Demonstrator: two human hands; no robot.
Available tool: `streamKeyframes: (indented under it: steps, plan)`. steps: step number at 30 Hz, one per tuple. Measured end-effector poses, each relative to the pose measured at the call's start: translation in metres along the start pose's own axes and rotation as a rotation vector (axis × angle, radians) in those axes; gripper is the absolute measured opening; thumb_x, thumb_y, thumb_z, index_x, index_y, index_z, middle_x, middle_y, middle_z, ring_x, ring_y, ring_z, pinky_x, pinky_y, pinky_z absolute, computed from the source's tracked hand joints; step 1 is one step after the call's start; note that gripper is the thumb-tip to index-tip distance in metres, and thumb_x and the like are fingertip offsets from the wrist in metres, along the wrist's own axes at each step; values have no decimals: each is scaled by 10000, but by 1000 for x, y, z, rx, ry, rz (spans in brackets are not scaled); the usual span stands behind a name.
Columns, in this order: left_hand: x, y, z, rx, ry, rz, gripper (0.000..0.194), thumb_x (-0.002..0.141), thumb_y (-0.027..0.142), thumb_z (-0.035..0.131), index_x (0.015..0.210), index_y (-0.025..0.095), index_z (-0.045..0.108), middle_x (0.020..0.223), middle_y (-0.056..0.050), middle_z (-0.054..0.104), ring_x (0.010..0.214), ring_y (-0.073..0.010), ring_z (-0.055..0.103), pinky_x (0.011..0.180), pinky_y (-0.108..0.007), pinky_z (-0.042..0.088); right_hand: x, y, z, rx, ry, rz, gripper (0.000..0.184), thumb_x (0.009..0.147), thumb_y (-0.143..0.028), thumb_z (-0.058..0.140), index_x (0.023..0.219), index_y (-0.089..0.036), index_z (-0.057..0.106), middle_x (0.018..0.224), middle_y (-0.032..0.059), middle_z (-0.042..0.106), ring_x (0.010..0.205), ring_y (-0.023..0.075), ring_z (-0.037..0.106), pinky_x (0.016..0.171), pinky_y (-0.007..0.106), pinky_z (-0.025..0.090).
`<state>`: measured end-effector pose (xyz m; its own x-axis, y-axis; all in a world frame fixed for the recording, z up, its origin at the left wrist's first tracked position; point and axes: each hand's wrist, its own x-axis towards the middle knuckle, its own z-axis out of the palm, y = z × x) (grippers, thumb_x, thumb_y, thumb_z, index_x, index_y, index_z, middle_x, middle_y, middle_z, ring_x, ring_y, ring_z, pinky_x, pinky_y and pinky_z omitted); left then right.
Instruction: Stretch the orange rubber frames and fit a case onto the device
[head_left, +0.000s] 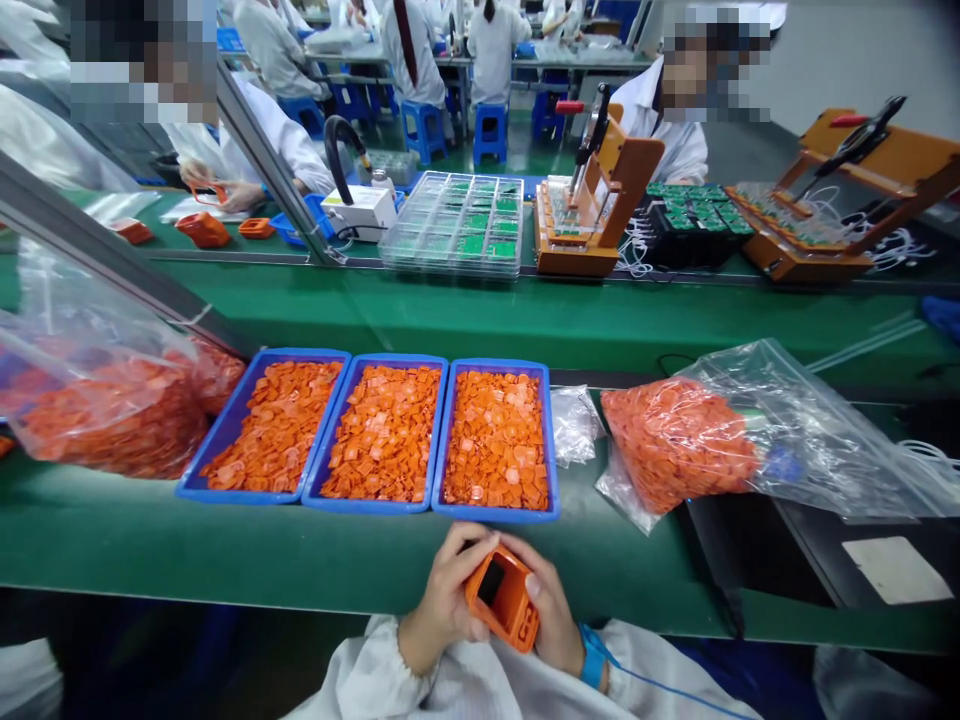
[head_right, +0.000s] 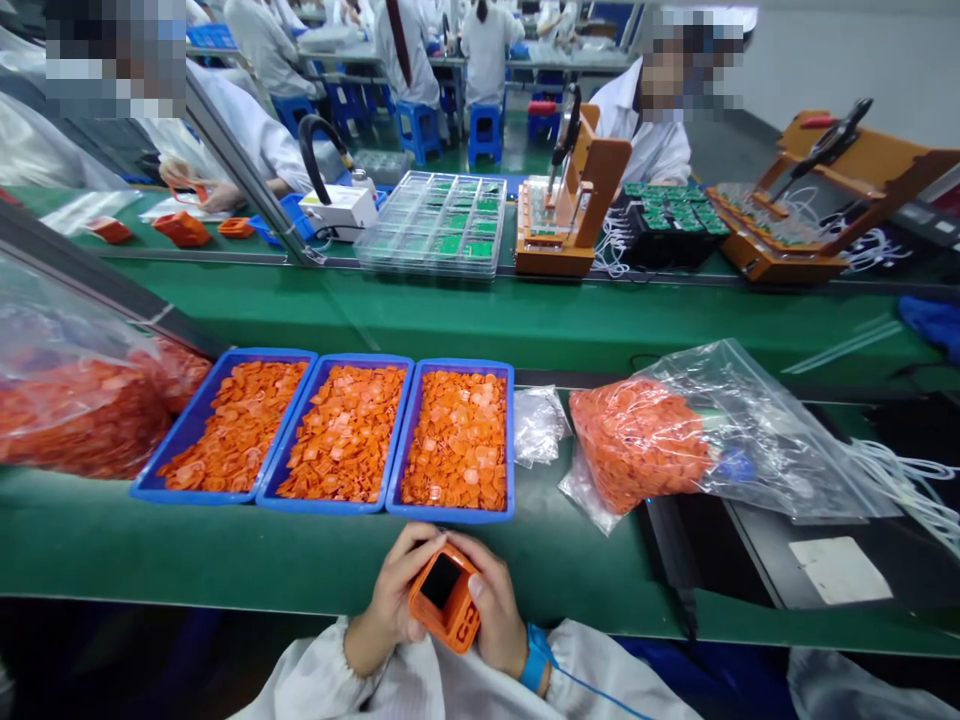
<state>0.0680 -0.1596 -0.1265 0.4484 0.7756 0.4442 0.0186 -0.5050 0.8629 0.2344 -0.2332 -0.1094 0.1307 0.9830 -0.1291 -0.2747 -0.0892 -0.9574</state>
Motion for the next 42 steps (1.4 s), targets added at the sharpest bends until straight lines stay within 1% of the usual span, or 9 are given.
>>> streamKeyframes:
  steps: [8, 18, 25, 27, 29, 32, 34, 37, 42]
  plan:
    - [0, 11, 0, 97, 60, 40, 788, 933, 825, 452, 1504, 303, 601, 1184, -133, 659, 994, -285, 710, 821, -412, 636, -4, 8, -5, -7, -37, 9, 534, 1025, -602, 488, 1385, -276, 711, 1420, 132, 732, 1290, 368, 689, 1140, 579, 516]
    - [-10, 12, -8, 68, 19, -60, 746, 954, 810, 434, 1457, 294, 629, 1252, -147, 680, 1066, -310, 719, 885, -439, 626, -5, -1, -10, -187, -86, -19, 571, 1015, -643, 494, 1452, -314, 656, 1468, 116, 704, 1339, 366, 660, 1170, 582, 494]
    - [-17, 10, -11, 28, 11, -103, 725, 976, 787, 428, 1458, 276, 607, 1306, -160, 662, 1151, -330, 692, 958, -472, 602, -5, 1, -10, -199, -129, -22, 568, 1016, -632, 509, 1489, -336, 612, 1508, 107, 673, 1368, 362, 643, 1186, 569, 478]
    - [-25, 9, -9, 20, 52, -120, 740, 979, 792, 409, 1465, 264, 591, 1352, -169, 636, 1213, -343, 660, 1011, -498, 577, -3, 0, -10, -180, -155, -32, 583, 1013, -639, 515, 1508, -339, 589, 1536, 108, 650, 1396, 362, 623, 1197, 568, 463]
    - [-37, 8, -5, 15, 174, -165, 736, 988, 785, 400, 1462, 251, 579, 1410, -175, 599, 1294, -358, 612, 1076, -525, 537, -2, 0, -10, -166, -192, -42, 618, 1004, -658, 522, 1528, -334, 561, 1569, 116, 620, 1430, 367, 595, 1210, 573, 445]
    - [-54, 12, 5, -27, 420, -320, 648, 1030, 708, 407, 1472, 258, 557, 1549, -165, 512, 1447, -364, 500, 1187, -540, 451, 0, -2, -10, -166, -237, -45, 691, 976, -691, 546, 1558, -318, 519, 1615, 133, 570, 1480, 378, 544, 1235, 586, 406]
    - [-62, 17, 12, -73, 491, -428, 597, 1055, 647, 420, 1507, 271, 526, 1640, -145, 439, 1532, -353, 414, 1252, -528, 387, -1, -2, -9, -172, -242, -37, 752, 955, -721, 556, 1581, -311, 484, 1642, 143, 533, 1507, 384, 509, 1254, 595, 373]
    - [-70, 25, 19, -140, 453, -507, 623, 1063, 610, 438, 1593, 282, 426, 1729, -119, 326, 1606, -334, 298, 1310, -500, 306, -3, -2, -8, -164, -235, -22, 817, 929, -775, 540, 1600, -319, 451, 1671, 143, 493, 1531, 389, 474, 1267, 603, 345]
    - [-74, 33, 27, -188, 354, -524, 810, 1016, 663, 510, 1677, 263, 268, 1781, -128, 204, 1635, -361, 208, 1329, -526, 246, -6, -1, -7, -158, -237, -43, 803, 940, -774, 524, 1601, -325, 446, 1683, 130, 478, 1538, 383, 466, 1276, 598, 334]
